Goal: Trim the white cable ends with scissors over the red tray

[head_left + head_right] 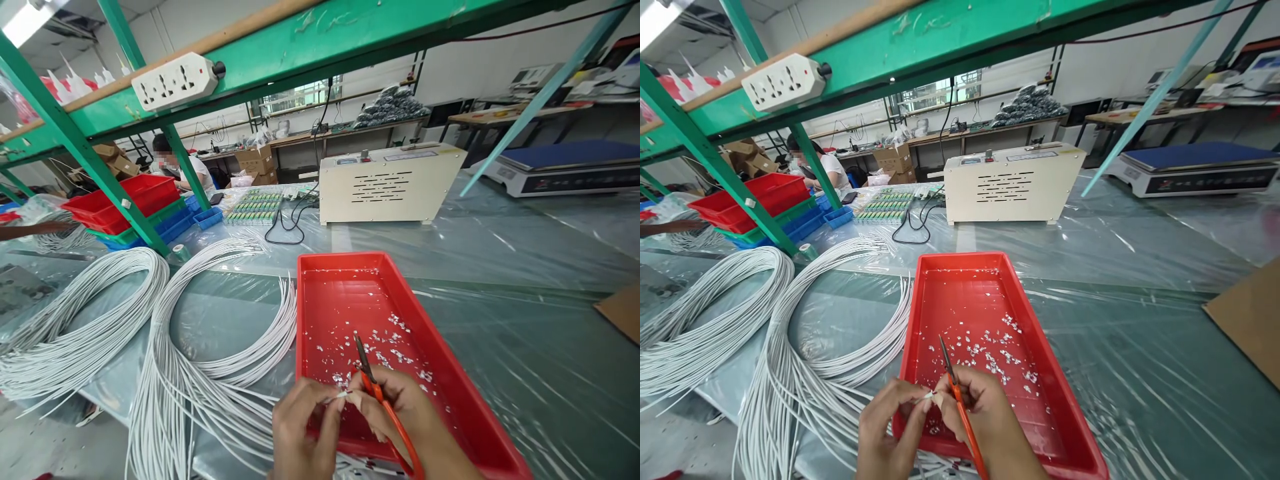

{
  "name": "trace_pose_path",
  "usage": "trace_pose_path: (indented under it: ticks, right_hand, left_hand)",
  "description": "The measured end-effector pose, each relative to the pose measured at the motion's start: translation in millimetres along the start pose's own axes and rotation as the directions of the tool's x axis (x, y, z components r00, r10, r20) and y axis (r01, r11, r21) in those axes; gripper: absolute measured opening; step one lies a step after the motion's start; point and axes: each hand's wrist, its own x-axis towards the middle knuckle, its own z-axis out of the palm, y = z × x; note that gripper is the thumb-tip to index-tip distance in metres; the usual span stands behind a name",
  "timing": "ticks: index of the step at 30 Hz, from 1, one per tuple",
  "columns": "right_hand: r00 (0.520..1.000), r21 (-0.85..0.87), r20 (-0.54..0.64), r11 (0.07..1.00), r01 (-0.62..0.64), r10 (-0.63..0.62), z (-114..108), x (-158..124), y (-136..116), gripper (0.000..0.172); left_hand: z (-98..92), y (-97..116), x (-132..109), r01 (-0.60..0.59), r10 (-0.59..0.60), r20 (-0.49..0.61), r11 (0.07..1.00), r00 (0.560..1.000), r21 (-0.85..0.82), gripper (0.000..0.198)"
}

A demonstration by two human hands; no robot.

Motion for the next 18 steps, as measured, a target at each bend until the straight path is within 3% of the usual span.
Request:
trace_pose_path:
  ticks: [3,5,7,10,14,18]
  right_hand:
    - [0.996,-0.088,-0.005,0.993,0.085,-0.086,-3,1,1,0.018]
    - [0.991,-0.147,0.006,0.98,0.137,-0.137,-4,0,4,0.012]
    - [0.99,-0.165,0.012,0.976,0.14,-0.14,-5,0,4,0.007]
    - [0.996,-0.109,0.038,0.99,0.086,-0.082,-5,0,-1,0.006]
    - [0.995,-0.05,0.09,0.998,0.047,-0.043,-5,-2,-5,0.007]
    - [0.995,-0.102,0.091,0.993,0.052,-0.042,-2,0,12,0.007]
  left_hand:
    - [-11.8,4,13,0.126,-0.116,0.26,0.992,0.959,-0.023,0.015]
    - [-16.4,5,19,0.155,-0.141,0.325,0.988,0.935,-0.018,0.018]
    - [-16.6,4,20,0.124,-0.111,0.311,0.992,0.944,-0.023,0.017]
    - [-11.6,-3,14,-0.101,0.106,0.22,0.994,0.97,-0.032,0.014]
    - [-8.8,-12,0,-0.418,0.406,0.114,0.901,0.907,0.118,0.022]
    - [-17.5,-7,0,-0.471,0.488,-0.019,0.852,0.873,0.229,0.031]
